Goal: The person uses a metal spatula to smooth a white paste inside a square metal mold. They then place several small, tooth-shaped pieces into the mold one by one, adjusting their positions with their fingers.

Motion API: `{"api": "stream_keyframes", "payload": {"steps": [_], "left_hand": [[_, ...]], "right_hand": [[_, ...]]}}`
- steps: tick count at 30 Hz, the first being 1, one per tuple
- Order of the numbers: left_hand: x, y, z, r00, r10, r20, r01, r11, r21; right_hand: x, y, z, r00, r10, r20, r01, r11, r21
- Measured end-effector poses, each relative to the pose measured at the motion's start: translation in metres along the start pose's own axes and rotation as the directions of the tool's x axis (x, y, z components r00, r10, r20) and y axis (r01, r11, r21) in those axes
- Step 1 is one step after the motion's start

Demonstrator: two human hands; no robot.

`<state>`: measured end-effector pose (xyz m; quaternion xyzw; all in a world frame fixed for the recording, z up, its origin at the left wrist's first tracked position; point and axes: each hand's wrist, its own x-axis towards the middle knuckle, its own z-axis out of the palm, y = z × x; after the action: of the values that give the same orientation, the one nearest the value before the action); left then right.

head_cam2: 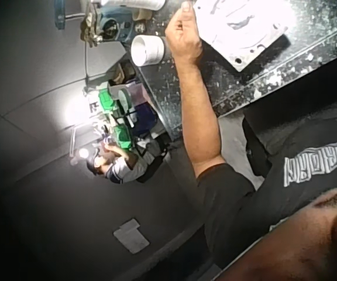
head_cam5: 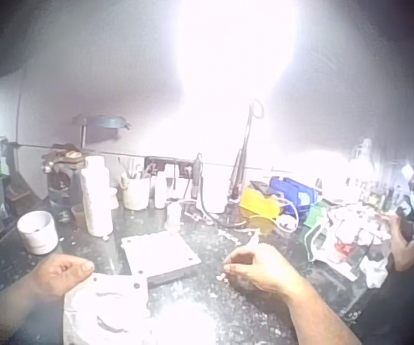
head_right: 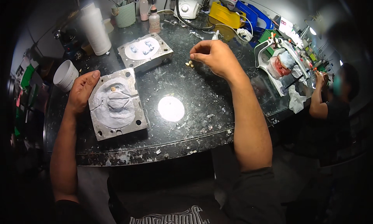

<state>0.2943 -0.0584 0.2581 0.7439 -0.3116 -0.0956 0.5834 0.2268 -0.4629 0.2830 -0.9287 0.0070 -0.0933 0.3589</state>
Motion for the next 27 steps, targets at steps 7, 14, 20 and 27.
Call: {"api": "stream_keyframes", "payload": {"steps": [7,14,20,27], "left_hand": [[-0.001,0.004,0.004,1.0,-0.003,0.005,0.003,0.999,-0.036],[-0.001,0.003,0.002,1.0,-0.003,0.021,0.004,1.0,-0.029],[-0.002,0.006,0.004,1.0,-0.006,0.0,0.006,1.0,-0.028],[-0.002,0.007,0.001,1.0,0.009,-0.006,-0.009,0.999,0.048]], "right_hand": [[-0.004,-0.016,0.004,0.977,-0.133,0.168,0.001,0.788,0.616],[-0.006,-0.021,0.003,0.986,-0.075,0.146,-0.041,0.75,0.66],[-0.006,-0.023,0.005,0.986,-0.088,0.143,-0.021,0.782,0.622],[-0.003,-0.017,0.006,0.988,-0.089,0.126,-0.002,0.81,0.587]]}}
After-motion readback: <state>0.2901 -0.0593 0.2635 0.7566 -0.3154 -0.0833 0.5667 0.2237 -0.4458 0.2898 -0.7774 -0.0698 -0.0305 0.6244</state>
